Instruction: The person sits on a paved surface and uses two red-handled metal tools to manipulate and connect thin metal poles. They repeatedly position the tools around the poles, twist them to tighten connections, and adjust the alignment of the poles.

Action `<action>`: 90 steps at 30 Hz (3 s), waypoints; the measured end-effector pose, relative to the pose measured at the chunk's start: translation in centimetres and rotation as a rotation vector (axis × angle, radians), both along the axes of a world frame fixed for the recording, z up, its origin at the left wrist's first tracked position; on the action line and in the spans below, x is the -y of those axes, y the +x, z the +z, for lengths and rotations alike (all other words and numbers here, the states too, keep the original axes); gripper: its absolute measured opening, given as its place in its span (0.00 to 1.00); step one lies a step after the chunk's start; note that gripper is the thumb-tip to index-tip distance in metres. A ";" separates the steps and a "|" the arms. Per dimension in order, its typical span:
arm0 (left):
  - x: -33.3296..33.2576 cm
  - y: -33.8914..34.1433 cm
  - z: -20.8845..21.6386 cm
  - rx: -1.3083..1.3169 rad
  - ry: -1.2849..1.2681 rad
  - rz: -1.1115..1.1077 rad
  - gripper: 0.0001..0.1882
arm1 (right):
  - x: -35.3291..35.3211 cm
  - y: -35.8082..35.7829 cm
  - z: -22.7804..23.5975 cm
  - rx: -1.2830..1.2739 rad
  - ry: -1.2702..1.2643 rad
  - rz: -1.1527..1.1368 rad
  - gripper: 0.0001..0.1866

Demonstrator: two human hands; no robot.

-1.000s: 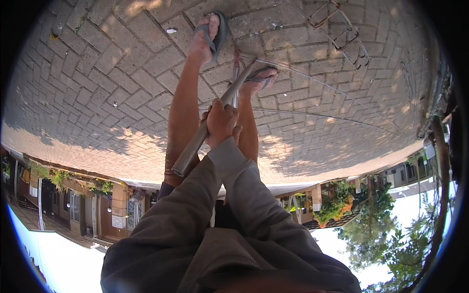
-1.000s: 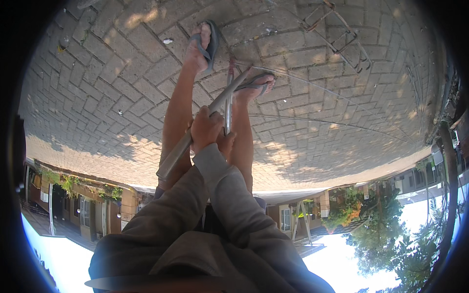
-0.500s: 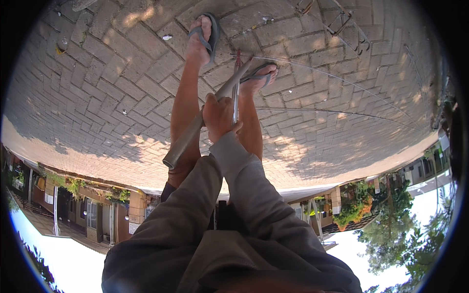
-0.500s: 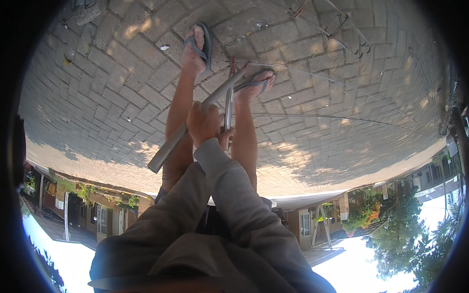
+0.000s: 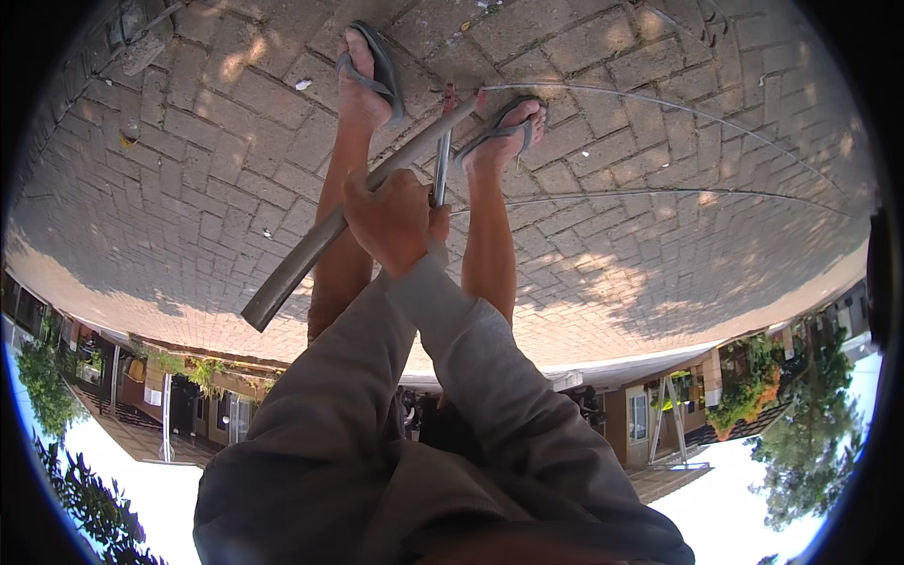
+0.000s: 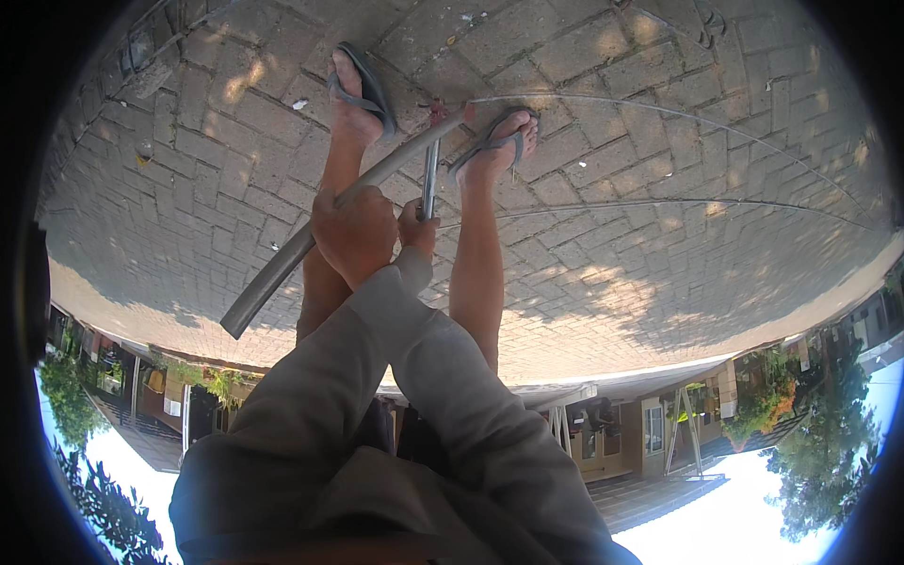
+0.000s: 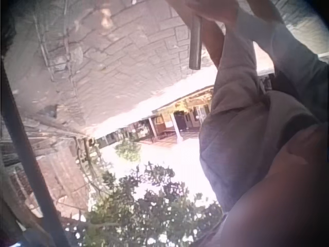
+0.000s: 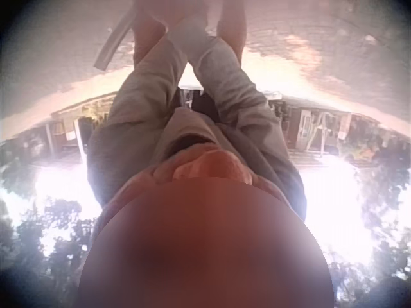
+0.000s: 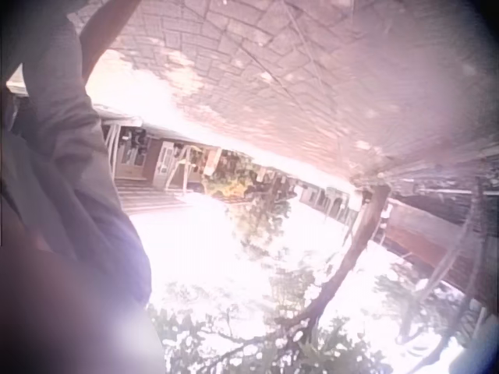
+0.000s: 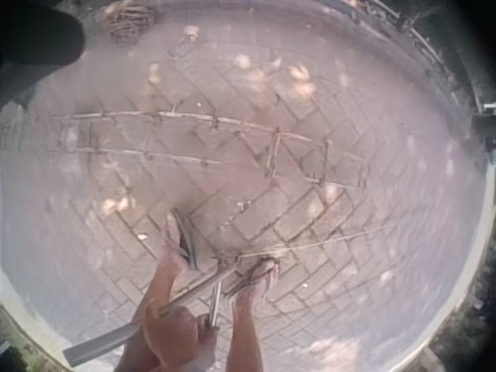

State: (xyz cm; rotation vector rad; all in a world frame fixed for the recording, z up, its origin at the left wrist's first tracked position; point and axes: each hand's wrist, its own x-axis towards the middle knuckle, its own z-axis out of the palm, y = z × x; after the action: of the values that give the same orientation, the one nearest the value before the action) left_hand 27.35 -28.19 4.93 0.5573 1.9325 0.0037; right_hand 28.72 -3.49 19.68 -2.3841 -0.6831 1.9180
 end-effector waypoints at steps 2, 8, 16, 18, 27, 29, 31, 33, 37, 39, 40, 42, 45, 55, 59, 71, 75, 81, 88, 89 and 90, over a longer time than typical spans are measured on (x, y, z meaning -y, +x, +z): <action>-0.7 1.2 0.7 -0.037 -0.009 0.041 0.25 | 0.9 0.1 0.1 -0.021 -0.008 -0.007 0.27; -4.0 4.9 3.3 -0.044 0.071 0.089 0.22 | 0.3 0.9 1.7 0.029 -0.066 -0.079 0.28; -6.6 3.4 6.2 -0.081 -0.057 0.036 0.19 | -0.7 1.7 0.9 -0.017 0.035 -0.090 0.28; -7.9 2.7 6.4 0.068 -0.113 0.249 0.18 | 0.1 1.2 0.9 0.007 0.012 -0.037 0.28; -11.9 -0.8 8.7 0.451 -0.191 0.551 0.28 | 1.7 0.9 0.8 -0.021 -0.097 0.083 0.34; -12.5 -1.4 8.7 0.495 -0.197 0.546 0.29 | 1.4 1.5 1.0 -0.005 -0.104 0.128 0.34; -12.9 -1.8 8.8 0.516 -0.199 0.529 0.29 | 1.0 1.9 1.1 0.013 -0.034 0.145 0.34; -13.1 -2.3 8.8 0.533 -0.199 0.521 0.29 | 0.8 2.2 1.3 -0.030 -0.048 0.114 0.34; -13.3 -2.9 8.8 0.543 -0.204 0.498 0.30 | 0.6 2.4 1.7 -0.041 -0.056 0.160 0.34; -13.5 -3.1 8.6 0.550 -0.200 0.489 0.30 | 0.5 2.5 1.7 -0.004 -0.047 0.285 0.31; -13.5 -3.2 8.5 0.555 -0.196 0.487 0.30 | 0.5 2.6 1.6 0.015 -0.040 0.348 0.30; -13.7 -3.4 8.3 0.559 -0.188 0.479 0.31 | 0.6 2.9 1.4 0.074 -0.001 0.406 0.31; -14.0 -3.8 8.0 0.574 -0.179 0.481 0.31 | 1.1 3.5 1.0 0.057 -0.005 0.390 0.32; -14.2 -5.2 7.1 0.658 -0.199 0.486 0.33 | 4.1 2.9 1.7 0.260 0.083 -0.075 0.33; -14.0 -5.6 6.9 0.698 -0.212 0.481 0.33 | 3.7 1.1 4.7 0.246 0.036 -0.140 0.28; -21.4 -7.5 8.7 0.950 -0.335 0.344 0.35 | 4.1 1.3 5.8 0.179 0.216 0.166 0.17; -21.5 -8.0 7.9 0.943 -0.367 0.334 0.36 | 7.3 4.7 2.1 0.261 0.359 0.144 0.11; -21.4 -7.2 8.6 0.875 -0.418 0.436 0.35 | 10.0 5.4 -3.9 -0.173 -0.296 -0.732 0.20; -26.8 -7.8 11.4 0.780 -0.532 -0.152 0.40 | 11.4 5.1 -3.5 0.074 -0.116 0.021 0.17; -27.6 -8.1 12.0 0.773 -0.537 -0.291 0.42 | 12.1 5.8 -3.8 0.062 -0.122 0.051 0.16; -28.2 -8.3 12.7 0.766 -0.546 -0.376 0.42 | 13.0 6.7 -4.2 0.060 -0.166 0.096 0.15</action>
State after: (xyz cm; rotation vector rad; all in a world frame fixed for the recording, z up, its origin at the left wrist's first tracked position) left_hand 19.07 0.00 17.66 0.4466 1.0006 -0.4703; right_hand 35.40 -16.44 15.48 -2.5601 -0.6784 2.0229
